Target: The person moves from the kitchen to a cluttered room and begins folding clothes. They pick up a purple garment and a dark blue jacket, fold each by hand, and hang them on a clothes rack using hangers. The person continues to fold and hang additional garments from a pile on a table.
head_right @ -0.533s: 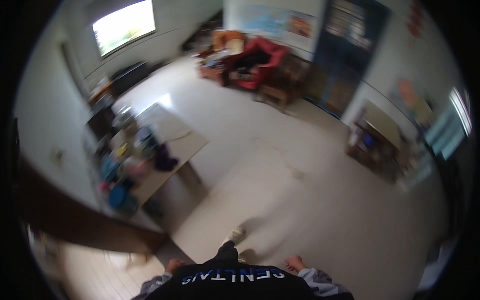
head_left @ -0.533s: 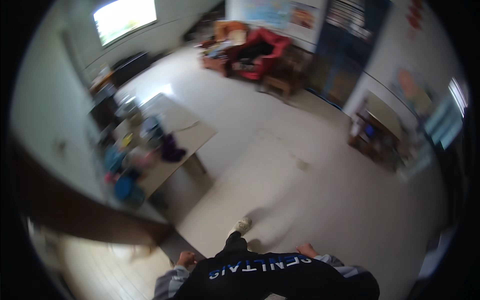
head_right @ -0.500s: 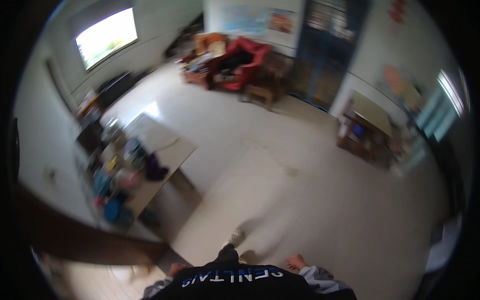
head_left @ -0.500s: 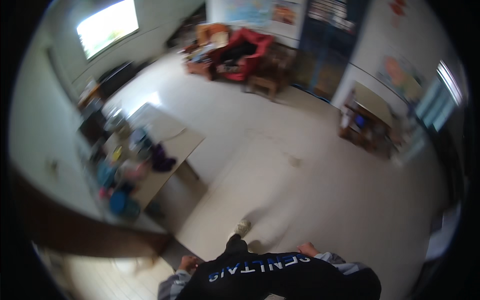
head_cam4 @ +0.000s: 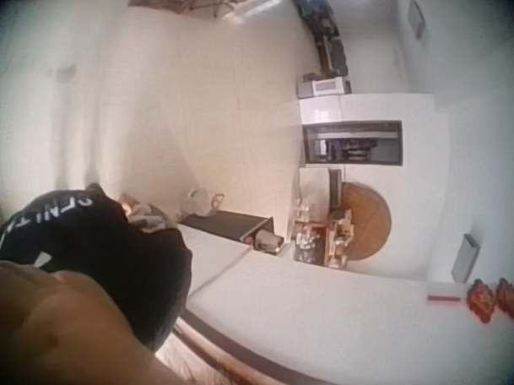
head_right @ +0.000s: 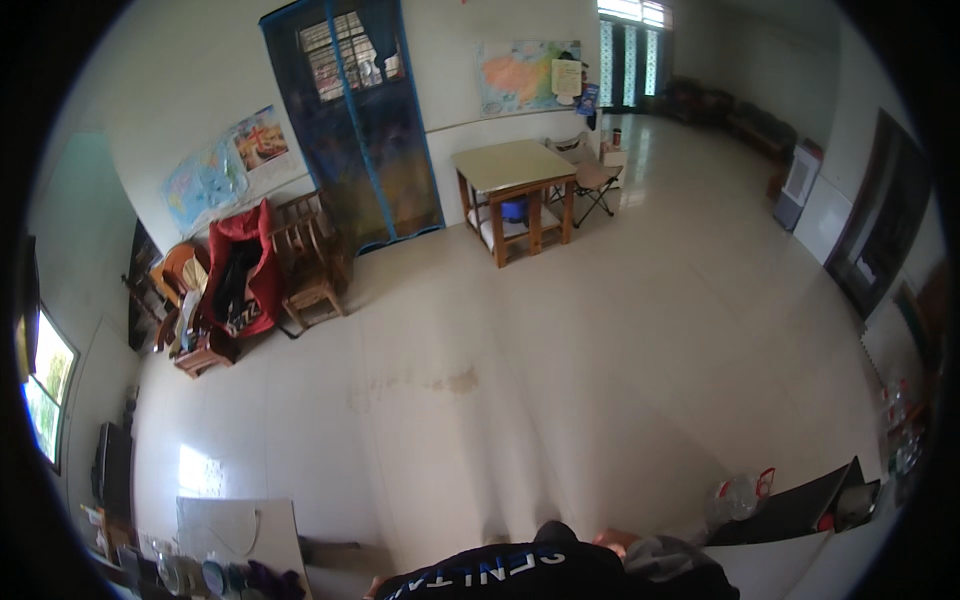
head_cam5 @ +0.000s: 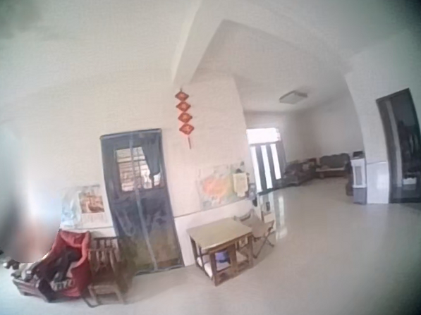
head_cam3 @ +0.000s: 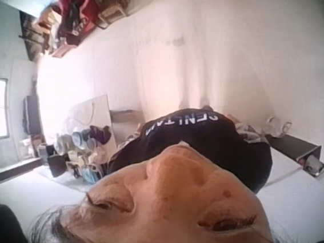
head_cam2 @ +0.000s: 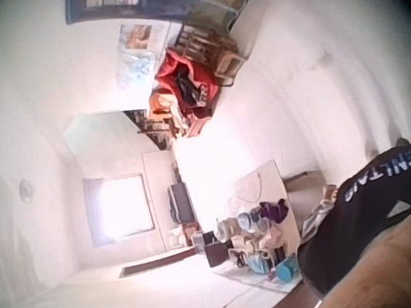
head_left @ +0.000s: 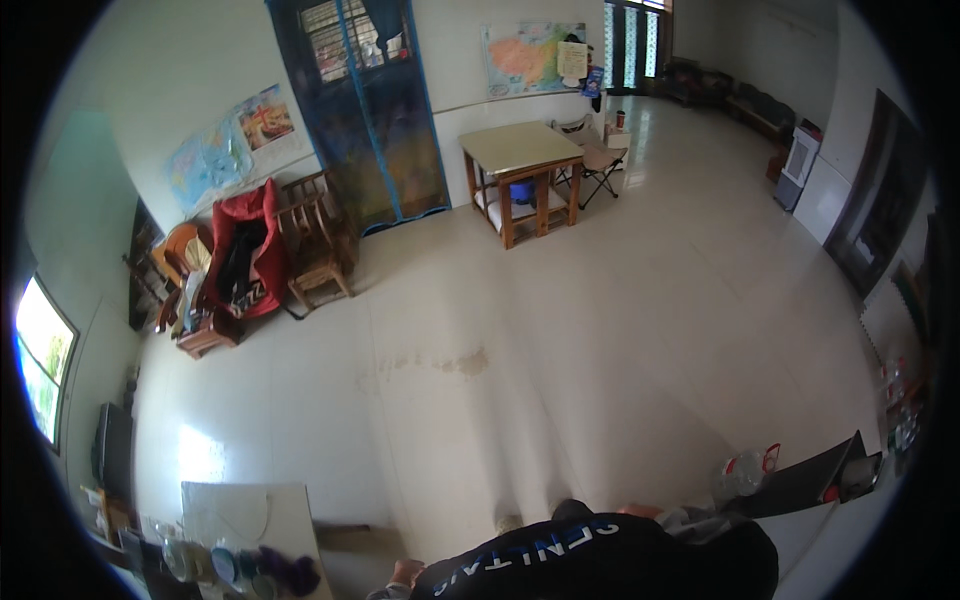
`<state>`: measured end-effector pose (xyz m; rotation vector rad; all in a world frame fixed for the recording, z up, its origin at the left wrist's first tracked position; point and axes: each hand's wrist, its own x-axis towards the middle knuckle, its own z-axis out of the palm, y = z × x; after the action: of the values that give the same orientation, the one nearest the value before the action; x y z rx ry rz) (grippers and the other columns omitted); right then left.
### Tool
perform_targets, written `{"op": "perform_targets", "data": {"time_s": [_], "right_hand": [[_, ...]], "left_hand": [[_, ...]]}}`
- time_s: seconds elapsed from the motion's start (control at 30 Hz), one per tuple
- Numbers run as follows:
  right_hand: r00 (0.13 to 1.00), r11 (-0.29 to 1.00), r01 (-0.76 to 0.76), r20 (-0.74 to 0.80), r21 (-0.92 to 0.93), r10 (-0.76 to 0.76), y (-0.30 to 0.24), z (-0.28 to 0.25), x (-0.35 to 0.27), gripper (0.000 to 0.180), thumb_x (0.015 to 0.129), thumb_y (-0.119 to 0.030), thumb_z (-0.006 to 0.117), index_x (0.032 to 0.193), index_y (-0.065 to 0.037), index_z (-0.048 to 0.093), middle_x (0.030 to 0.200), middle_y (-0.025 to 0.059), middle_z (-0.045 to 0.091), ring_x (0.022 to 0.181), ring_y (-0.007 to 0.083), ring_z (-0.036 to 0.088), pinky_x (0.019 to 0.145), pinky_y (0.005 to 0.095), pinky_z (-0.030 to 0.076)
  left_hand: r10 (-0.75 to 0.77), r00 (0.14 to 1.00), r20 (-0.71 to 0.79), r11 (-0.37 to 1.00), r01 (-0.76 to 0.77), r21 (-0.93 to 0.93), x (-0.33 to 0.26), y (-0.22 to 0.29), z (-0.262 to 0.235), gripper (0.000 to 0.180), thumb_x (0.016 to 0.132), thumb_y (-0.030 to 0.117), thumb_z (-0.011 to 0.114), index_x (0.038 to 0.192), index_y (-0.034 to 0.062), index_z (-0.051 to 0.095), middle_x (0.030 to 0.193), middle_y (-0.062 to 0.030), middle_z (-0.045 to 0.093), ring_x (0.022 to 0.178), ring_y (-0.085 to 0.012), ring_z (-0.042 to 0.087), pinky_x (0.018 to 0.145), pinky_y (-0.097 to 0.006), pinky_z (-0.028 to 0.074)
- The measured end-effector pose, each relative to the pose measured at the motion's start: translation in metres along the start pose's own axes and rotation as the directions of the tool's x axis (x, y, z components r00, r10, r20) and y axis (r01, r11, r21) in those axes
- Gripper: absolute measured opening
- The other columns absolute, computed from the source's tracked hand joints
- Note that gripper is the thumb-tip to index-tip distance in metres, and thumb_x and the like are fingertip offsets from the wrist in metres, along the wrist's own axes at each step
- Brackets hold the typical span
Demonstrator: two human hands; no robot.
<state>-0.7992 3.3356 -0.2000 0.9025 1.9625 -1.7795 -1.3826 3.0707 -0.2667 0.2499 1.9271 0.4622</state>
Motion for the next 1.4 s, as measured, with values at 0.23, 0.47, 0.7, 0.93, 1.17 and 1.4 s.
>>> {"op": "perform_targets", "data": {"time_s": [0.23,0.47,0.7,0.93,1.17,1.4], "right_hand": [[0.965,0.974,-0.141,-0.246,-0.175,0.096,0.064,-0.051,0.000,0.029,0.089,-0.032,0.053,0.098,-0.006,0.063,0.088,0.0132,0.065,0.081,0.0271,0.061,0.073,0.0403,0.047],[0.744,0.804,-0.565,-0.307,0.187,0.594,0.050,-0.234,0.072,0.023,0.081,-0.026,0.056,0.079,-0.003,0.061,0.071,0.0134,0.061,0.062,0.0264,0.059,0.058,0.0393,0.046],[0.809,0.919,-0.380,-0.444,0.105,0.385,-0.052,-0.457,0.250,0.024,0.075,-0.022,0.058,0.064,-0.001,0.060,0.057,0.0128,0.058,0.046,0.0251,0.056,0.046,0.0387,0.045],[0.924,0.946,-0.323,-0.216,0.002,0.316,-0.148,-0.601,0.430,0.027,0.078,-0.028,0.064,0.090,-0.003,0.064,0.080,0.0122,0.063,0.062,0.0208,0.064,0.054,0.0333,0.053],[0.915,0.929,-0.292,-0.215,0.227,0.340,-0.239,-0.743,0.522,0.031,0.082,-0.028,0.066,0.098,-0.002,0.062,0.081,0.0106,0.061,0.066,0.0213,0.061,0.059,0.0347,0.052],[0.844,0.889,-0.305,-0.337,0.341,0.418,-0.290,-0.926,0.615,0.026,0.082,-0.020,0.063,0.094,0.003,0.062,0.073,0.0123,0.062,0.065,0.0209,0.065,0.057,0.0350,0.056]], "left_hand": [[0.138,0.980,0.142,0.984,-0.152,0.095,0.074,0.227,0.043,0.029,0.088,0.032,0.056,0.087,0.0049,0.065,0.081,-0.0089,0.067,0.073,-0.0256,0.065,0.066,-0.038,0.050],[0.271,0.907,0.322,0.949,-0.308,0.069,0.107,0.413,0.116,0.023,0.088,0.027,0.056,0.088,0.0058,0.064,0.080,-0.0083,0.066,0.071,-0.0243,0.064,0.063,-0.038,0.050],[0.149,0.966,0.211,0.988,-0.153,0.003,0.169,0.457,0.067,0.017,0.087,0.022,0.056,0.090,0.0068,0.062,0.078,-0.0078,0.065,0.069,-0.0230,0.064,0.060,-0.038,0.050],[-0.066,0.997,-0.026,0.925,0.052,-0.378,0.269,0.515,-0.057,0.012,0.087,0.018,0.056,0.091,0.0078,0.061,0.077,-0.0073,0.063,0.067,-0.0218,0.064,0.057,-0.038,0.050],[0.063,0.996,-0.064,0.916,-0.083,-0.392,0.401,0.727,-0.153,0.008,0.086,0.013,0.055,0.092,0.0088,0.059,0.076,-0.0067,0.062,0.065,-0.0205,0.064,0.053,-0.037,0.050],[0.179,0.983,0.032,0.906,-0.152,-0.396,0.549,0.904,-0.183,0.009,0.087,0.018,0.056,0.091,0.0110,0.061,0.077,-0.0057,0.063,0.065,-0.0186,0.064,0.054,-0.034,0.050]]}}
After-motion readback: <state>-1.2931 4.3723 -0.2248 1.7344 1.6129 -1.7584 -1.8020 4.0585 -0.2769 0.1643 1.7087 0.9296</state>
